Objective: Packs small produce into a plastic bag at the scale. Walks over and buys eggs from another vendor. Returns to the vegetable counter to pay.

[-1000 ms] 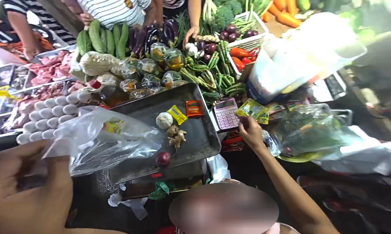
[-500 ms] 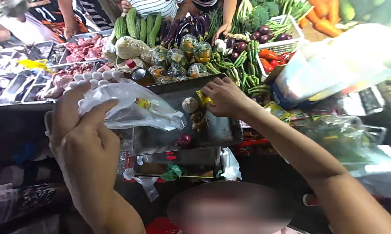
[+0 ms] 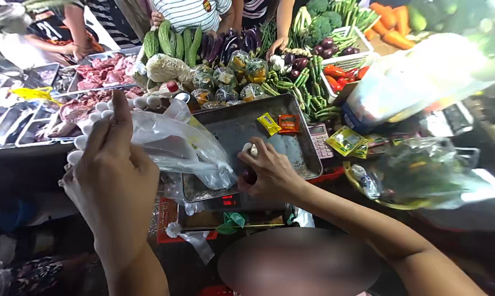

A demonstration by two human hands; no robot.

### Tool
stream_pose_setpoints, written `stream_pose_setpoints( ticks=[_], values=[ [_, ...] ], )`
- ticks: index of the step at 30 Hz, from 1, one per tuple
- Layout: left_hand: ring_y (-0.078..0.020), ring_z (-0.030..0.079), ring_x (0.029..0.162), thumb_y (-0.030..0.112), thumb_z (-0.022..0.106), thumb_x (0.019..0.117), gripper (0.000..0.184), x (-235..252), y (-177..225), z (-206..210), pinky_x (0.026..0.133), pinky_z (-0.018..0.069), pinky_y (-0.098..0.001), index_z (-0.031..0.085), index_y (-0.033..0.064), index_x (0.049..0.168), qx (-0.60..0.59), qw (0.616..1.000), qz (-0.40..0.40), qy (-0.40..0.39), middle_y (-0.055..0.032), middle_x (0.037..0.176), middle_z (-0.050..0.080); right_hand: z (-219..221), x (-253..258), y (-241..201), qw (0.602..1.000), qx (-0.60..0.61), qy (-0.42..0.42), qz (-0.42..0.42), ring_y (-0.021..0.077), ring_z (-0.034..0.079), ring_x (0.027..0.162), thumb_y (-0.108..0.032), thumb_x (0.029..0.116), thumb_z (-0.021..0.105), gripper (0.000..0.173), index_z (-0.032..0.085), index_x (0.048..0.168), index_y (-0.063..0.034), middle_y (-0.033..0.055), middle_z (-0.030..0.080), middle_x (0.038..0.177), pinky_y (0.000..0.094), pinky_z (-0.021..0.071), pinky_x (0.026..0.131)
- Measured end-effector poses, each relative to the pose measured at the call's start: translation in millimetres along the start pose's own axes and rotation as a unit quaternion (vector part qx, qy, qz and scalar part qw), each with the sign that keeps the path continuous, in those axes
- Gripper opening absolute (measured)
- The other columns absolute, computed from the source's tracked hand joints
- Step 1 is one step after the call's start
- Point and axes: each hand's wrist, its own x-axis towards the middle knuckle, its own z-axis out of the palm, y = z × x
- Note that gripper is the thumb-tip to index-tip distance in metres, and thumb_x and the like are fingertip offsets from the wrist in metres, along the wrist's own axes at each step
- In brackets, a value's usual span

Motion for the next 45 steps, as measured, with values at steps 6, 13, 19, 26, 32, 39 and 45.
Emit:
stream_pose_setpoints(
  ticks=[6,13,19,26,32,39,45],
  values=[
    [-0.0057,0.067,0.093,0.008,0.066,0.0903,0.010,37,-8,5,0.074,0.0596,-0.0223,0.066,0.0132,0.099,-0.353,0.911,0.195,-0.085,-0.0005,0.133,0.060,-1,16,-7,0.999,0.030,-0.026,0.027,0.0348,0.065,0.099,-0.047,0.0796,0.075,0.048,0.071,0.117,-0.0174,0.0191,0.054,0.135,0.0471,0.0560,0.064],
    [-0.0491,0.063,0.109,0.016,0.049,0.1023,0.038,28,15,33,0.081,0.0499,-0.0655,0.061,-0.0039,0.132,0.046,0.996,0.079,-0.023,-0.0280,0.136,0.056,2,1,-2,1.000,0.017,-0.009,0.010,0.0323,0.065,0.100,-0.046,0.0883,0.067,0.039,0.070,0.118,-0.0216,0.0158,0.055,0.137,0.0445,0.0550,0.062],
    [-0.0360,0.066,0.067,-0.009,0.063,0.0814,0.072,12,2,19,0.052,0.0528,-0.0571,0.049,0.0064,0.150,0.011,0.976,0.125,-0.176,-0.0148,0.163,0.032,-13,14,15,0.993,0.098,-0.012,0.068,0.0270,0.067,0.090,-0.041,0.0776,0.080,0.040,0.070,0.112,-0.0235,0.0128,0.059,0.128,0.0484,0.0571,0.065],
    [-0.0347,0.066,0.066,-0.001,0.065,0.0785,0.074,-11,9,8,0.050,0.0502,-0.0522,0.051,0.0083,0.151,-0.020,0.977,0.146,-0.154,-0.0214,0.157,0.041,-65,28,-30,0.684,0.705,-0.179,0.050,0.0013,0.056,0.057,-0.019,0.0958,0.050,0.022,0.058,0.116,-0.0171,-0.0010,0.067,0.087,0.0155,0.0433,0.045],
    [-0.0309,0.063,0.057,0.000,0.054,0.0813,0.061,-36,11,14,0.044,0.0467,-0.0465,0.057,0.0029,0.142,-0.025,0.981,0.181,-0.071,-0.0238,0.147,0.052,10,94,-99,0.842,0.511,-0.135,0.108,0.0157,0.058,0.066,-0.022,0.1056,0.055,0.021,0.066,0.107,-0.0043,0.0090,0.062,0.079,0.0334,0.0496,0.059],
    [-0.0230,0.060,0.057,0.001,0.057,0.0862,0.051,-57,10,42,0.048,0.0486,-0.0395,0.062,-0.0007,0.136,-0.064,0.991,0.113,-0.020,-0.0246,0.152,0.047,20,65,-68,0.984,0.141,-0.068,-0.082,0.0367,0.051,0.136,-0.040,0.1074,0.046,0.045,0.058,0.147,-0.0203,0.0173,0.055,0.146,0.0572,0.0435,0.108],
    [-0.0324,0.065,0.066,0.014,0.053,0.0952,0.048,-59,25,39,0.054,0.0503,-0.0463,0.058,-0.0010,0.141,-0.078,0.993,0.092,-0.012,-0.0315,0.136,0.058,-40,-39,68,0.915,0.182,0.358,-0.036,0.0158,0.069,0.106,-0.012,0.1020,0.056,0.021,0.068,0.116,-0.0016,0.0089,0.072,0.111,0.0370,0.0575,0.094]
  ],
)
